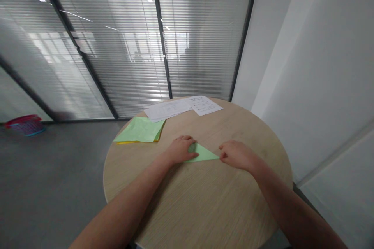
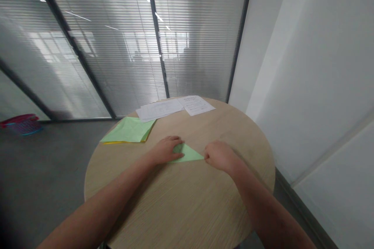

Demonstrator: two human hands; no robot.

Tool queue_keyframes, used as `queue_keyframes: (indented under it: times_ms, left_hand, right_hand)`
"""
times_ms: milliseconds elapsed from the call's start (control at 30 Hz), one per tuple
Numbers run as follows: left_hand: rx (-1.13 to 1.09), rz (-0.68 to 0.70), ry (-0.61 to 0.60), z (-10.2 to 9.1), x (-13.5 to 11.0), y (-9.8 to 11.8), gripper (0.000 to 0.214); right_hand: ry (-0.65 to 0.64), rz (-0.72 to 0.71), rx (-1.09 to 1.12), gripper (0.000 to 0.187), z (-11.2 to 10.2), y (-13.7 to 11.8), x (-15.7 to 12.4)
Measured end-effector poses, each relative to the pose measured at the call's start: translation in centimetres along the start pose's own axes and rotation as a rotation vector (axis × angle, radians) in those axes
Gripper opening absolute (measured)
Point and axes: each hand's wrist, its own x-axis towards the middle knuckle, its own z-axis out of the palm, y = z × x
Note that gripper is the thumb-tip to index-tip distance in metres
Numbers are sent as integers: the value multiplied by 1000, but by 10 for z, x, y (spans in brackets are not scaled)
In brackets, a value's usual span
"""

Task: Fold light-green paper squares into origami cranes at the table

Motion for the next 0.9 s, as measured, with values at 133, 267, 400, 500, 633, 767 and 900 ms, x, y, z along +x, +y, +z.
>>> queue_keyframes:
  times_ms: [133,267,400,500,633,767,900]
  left_hand:
    - [-28,29,-1,-1,-1,0,56]
    - [-62,95,-1,-3,-2,4,56]
    - [-66,172,-13,-4,-2,14,52]
    - [-56,190,-12,-6,-1,21,51]
    - [-65,169,-6,-12,-1,25,51]
    - [-135,144,-2,-15,-2,23,49]
    - [-294,96,9,-18,-1,16,35]
  right_hand:
    - [77,22,119,24,-2,6,8]
    - [161,30,244,28,2,12,18]
    - [116,8,312,27,9,11,21]
    - [143,0,320,28,13,8,23]
    - [177,-2,341,26,15,7,25]
    - [219,9,379,25,16,10,28]
    - [327,44,497,25,19,14,31]
